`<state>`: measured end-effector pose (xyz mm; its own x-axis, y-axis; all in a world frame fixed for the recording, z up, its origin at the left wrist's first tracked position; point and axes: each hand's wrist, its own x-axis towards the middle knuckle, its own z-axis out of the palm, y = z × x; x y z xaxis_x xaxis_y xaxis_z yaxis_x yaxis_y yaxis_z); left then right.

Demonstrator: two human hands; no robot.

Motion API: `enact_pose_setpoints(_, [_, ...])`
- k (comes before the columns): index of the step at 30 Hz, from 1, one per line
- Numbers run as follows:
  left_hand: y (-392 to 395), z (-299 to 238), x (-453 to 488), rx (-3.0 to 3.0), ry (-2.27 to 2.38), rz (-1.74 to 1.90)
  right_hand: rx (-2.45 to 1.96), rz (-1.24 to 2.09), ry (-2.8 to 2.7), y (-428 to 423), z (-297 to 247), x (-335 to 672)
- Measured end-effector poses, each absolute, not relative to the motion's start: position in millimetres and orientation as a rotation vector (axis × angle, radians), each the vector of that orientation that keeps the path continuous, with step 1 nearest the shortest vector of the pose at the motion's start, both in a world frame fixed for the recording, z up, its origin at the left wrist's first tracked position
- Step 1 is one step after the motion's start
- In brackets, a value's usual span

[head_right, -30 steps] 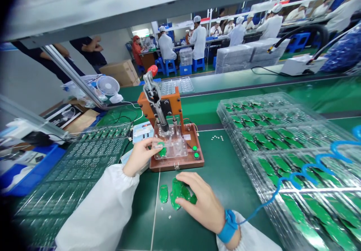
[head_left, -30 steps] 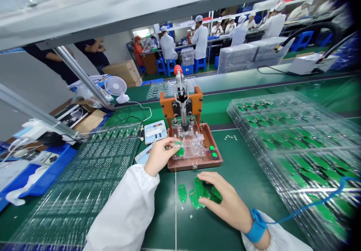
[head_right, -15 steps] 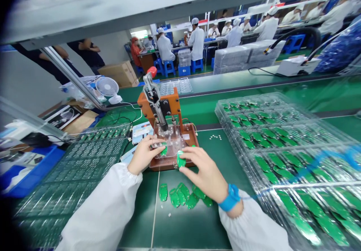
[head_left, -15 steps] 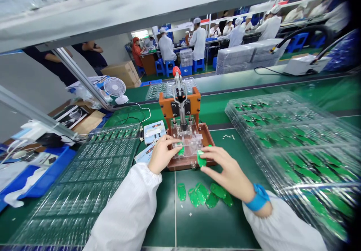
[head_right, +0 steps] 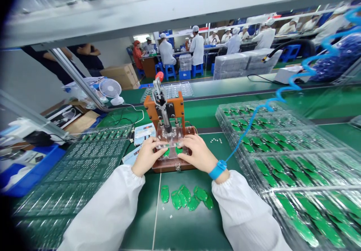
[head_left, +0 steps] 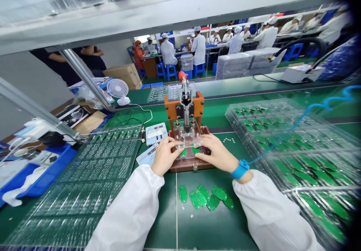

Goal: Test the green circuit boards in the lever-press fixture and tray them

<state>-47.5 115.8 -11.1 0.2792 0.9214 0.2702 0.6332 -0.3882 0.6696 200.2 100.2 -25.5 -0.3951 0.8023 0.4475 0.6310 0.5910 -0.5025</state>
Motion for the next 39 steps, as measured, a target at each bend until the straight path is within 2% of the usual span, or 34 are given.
enact_pose_setpoints(8, [83, -31, -51, 2.018, 1.291, 1.474, -1.148, 0.302, -2.147, 91, -27, 199])
enact_pose_setpoints(18, [35, -34, -22, 2.384, 0.880, 1.419, -1.132, 0.254, -1.990, 84, -16, 200])
enact_pose_setpoints(25, [28, -47, -11, 2.625, 0.592, 1.120, -1.148, 0.160, -1.568, 146, 66, 212])
enact_pose_setpoints(29, [31, -56, -15, 2.687, 0.605, 0.878, -1.055, 0.243, -1.557, 205, 126, 193])
enact_pose_setpoints(33, [33, -61, -18, 2.707, 0.615, 0.830, -1.049, 0.466, -1.680, 241, 175, 168])
enact_pose_setpoints(36, [33, -62, -17, 2.715, 0.631, 0.827, -0.899, 0.569, -1.723, 229, 200, 155])
enact_pose_setpoints(39, [33, -62, -16, 2.716, 0.647, 0.797, -0.703, 0.320, -1.704, 180, 208, 147])
